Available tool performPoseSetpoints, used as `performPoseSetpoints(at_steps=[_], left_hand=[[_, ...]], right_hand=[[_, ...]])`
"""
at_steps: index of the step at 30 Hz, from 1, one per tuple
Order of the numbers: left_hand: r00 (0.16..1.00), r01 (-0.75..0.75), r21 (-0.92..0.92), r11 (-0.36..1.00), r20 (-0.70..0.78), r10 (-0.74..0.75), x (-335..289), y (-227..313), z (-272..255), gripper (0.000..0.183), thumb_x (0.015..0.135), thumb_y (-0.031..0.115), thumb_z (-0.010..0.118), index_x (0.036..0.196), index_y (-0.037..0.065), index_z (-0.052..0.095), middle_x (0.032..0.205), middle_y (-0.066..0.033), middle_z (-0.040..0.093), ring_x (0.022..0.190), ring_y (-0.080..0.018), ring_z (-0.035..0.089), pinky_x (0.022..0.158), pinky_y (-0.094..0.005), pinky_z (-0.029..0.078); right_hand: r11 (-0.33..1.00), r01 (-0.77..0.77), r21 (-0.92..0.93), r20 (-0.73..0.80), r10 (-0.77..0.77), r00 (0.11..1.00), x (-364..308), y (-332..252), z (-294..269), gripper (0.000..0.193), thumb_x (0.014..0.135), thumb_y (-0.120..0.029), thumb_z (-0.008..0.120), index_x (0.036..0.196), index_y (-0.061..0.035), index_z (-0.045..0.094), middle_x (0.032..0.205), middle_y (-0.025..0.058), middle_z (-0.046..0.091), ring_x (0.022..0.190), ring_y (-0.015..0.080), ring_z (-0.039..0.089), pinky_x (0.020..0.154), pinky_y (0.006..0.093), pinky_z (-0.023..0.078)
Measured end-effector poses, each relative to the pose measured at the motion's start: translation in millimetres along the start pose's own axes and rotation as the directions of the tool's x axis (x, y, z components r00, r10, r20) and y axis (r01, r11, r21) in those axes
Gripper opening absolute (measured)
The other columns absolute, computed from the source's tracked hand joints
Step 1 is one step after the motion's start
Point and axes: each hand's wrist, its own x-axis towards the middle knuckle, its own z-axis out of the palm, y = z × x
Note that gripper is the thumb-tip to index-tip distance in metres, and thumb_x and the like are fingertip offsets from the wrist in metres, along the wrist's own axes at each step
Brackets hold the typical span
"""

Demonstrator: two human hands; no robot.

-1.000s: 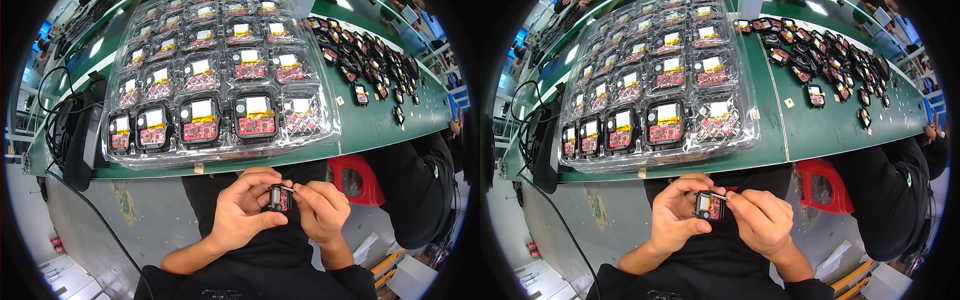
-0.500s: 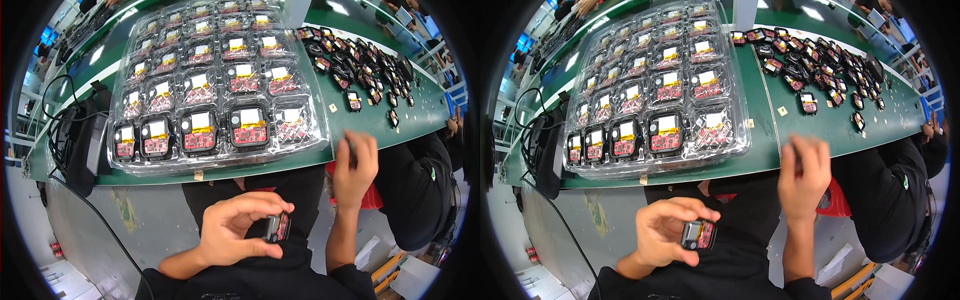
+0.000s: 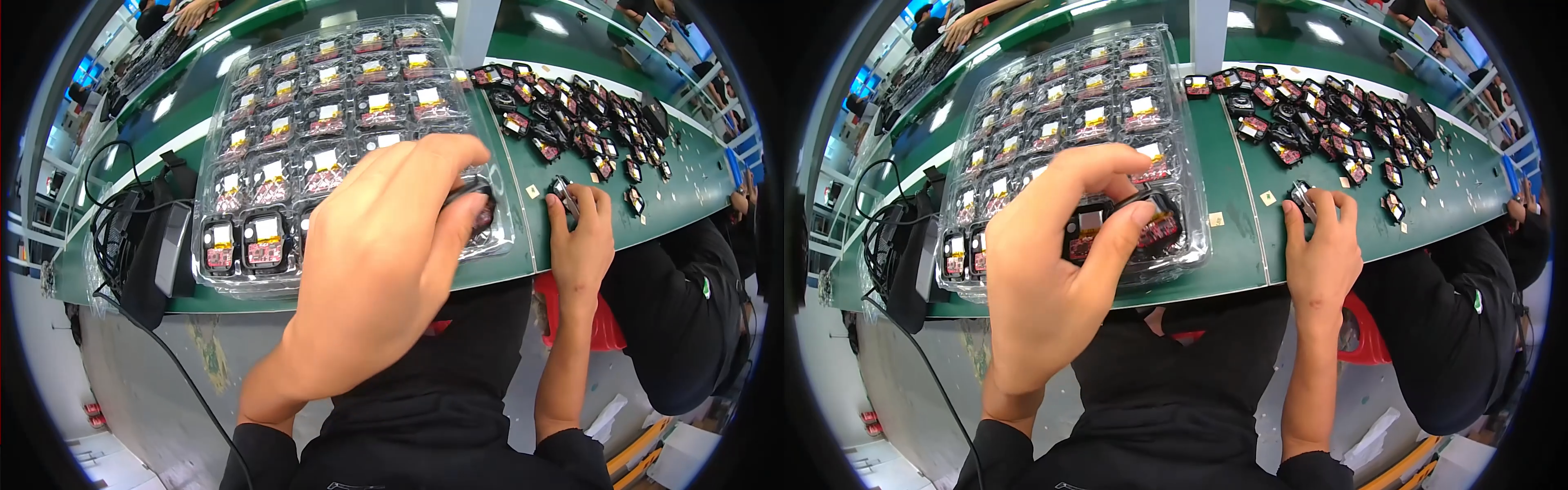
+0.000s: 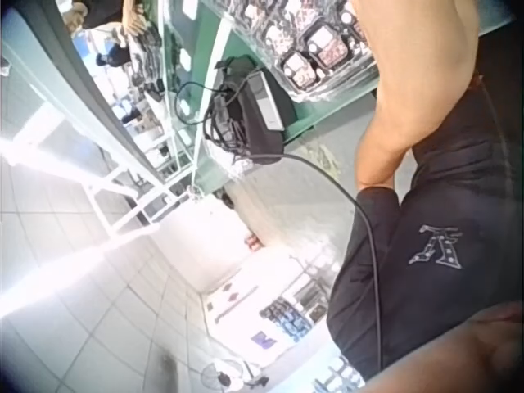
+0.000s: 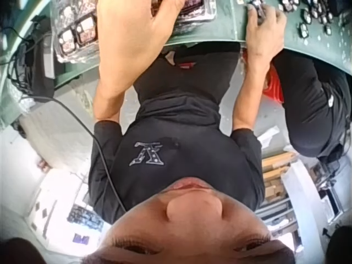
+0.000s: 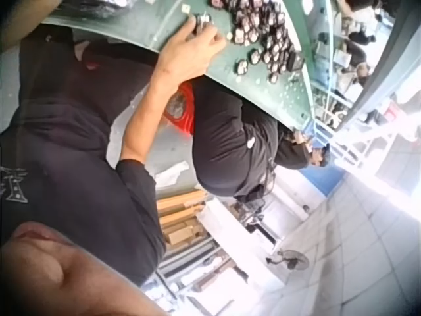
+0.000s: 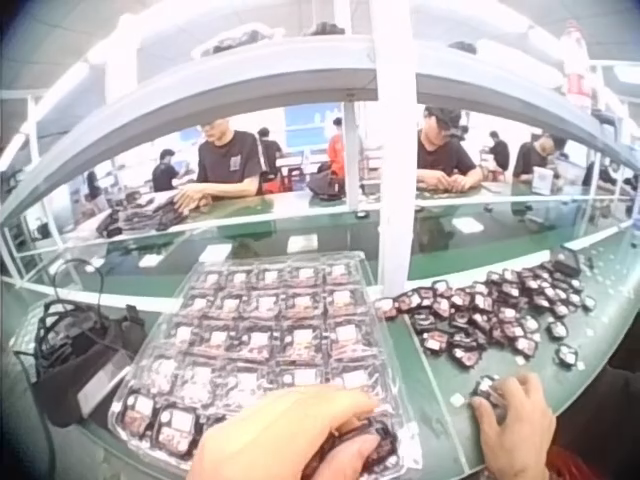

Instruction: Manually assemble small electronic components into plastic housings and organize them in a tray.

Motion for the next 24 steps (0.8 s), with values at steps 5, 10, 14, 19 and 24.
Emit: performPoseSetpoints(at_steps=[5, 10, 14, 19, 24], left_hand=[[0.978, -0.204, 0.299, 0.932, 0.097, 0.183, -3, -16, 2, 0.030, 0.075, 0.013, 0.082, 0.102, 0.003, 0.074, 0.110, -0.0135, 0.069, 0.112, -0.0384, 0.063, 0.093, -0.0466, 0.052], [0.963, -0.222, 0.352, 0.909, 0.225, 0.148, -6, -1, -6, 0.055, 0.067, 0.034, 0.087, 0.110, 0.004, 0.073, 0.124, -0.0125, 0.064, 0.121, -0.0417, 0.057, 0.099, -0.0520, 0.048], [0.952, -0.253, 0.440, 0.862, 0.271, 0.141, -9, -6, -5, 0.057, 0.068, 0.035, 0.086, 0.114, 0.005, 0.072, 0.126, -0.0121, 0.064, 0.124, -0.0413, 0.055, 0.104, -0.0538, 0.044], [0.956, -0.225, 0.413, 0.883, 0.266, 0.119, -7, -7, -3, 0.056, 0.069, 0.036, 0.085, 0.115, 0.005, 0.072, 0.126, -0.0117, 0.063, 0.124, -0.0409, 0.054, 0.105, -0.0551, 0.042], [0.893, -0.446, 0.102, 0.889, -0.005, 0.449, -30, 10, -10, 0.046, 0.075, 0.036, 0.085, 0.107, 0.005, 0.073, 0.112, -0.0175, 0.067, 0.106, -0.0349, 0.066, 0.091, -0.0475, 0.054]], right_hand=[[1.000, 0.006, 0.011, -0.028, -0.006, 1.000, 0, -3, 1, 0.024, 0.093, -0.030, 0.070, 0.108, -0.0119, 0.067, 0.118, 0.0071, 0.063, 0.085, 0.0324, 0.071, 0.071, 0.0433, 0.054], [1.000, 0.012, 0.019, -0.031, -0.011, 0.999, 1, -2, 1, 0.024, 0.093, -0.030, 0.070, 0.108, -0.0110, 0.067, 0.117, 0.0067, 0.063, 0.085, 0.0314, 0.071, 0.071, 0.0430, 0.054], [0.998, 0.038, 0.052, -0.034, -0.036, 0.999, 0, -1, -1, 0.025, 0.091, -0.027, 0.073, 0.108, -0.0093, 0.066, 0.113, 0.0070, 0.064, 0.084, 0.0315, 0.070, 0.072, 0.0430, 0.053], [0.954, 0.225, 0.199, -0.119, -0.204, 0.972, -5, 14, -2, 0.035, 0.081, -0.016, 0.082, 0.109, -0.0047, 0.063, 0.109, 0.0070, 0.064, 0.068, 0.0221, 0.065, 0.060, 0.0353, 0.049], [0.676, 0.123, 0.727, -0.053, -0.124, 0.991, -44, -5, -33, 0.056, 0.068, -0.017, 0.094, 0.110, -0.0011, 0.060, 0.108, 0.0044, 0.063, 0.054, 0.0009, 0.033, 0.046, 0.0199, 0.024]])
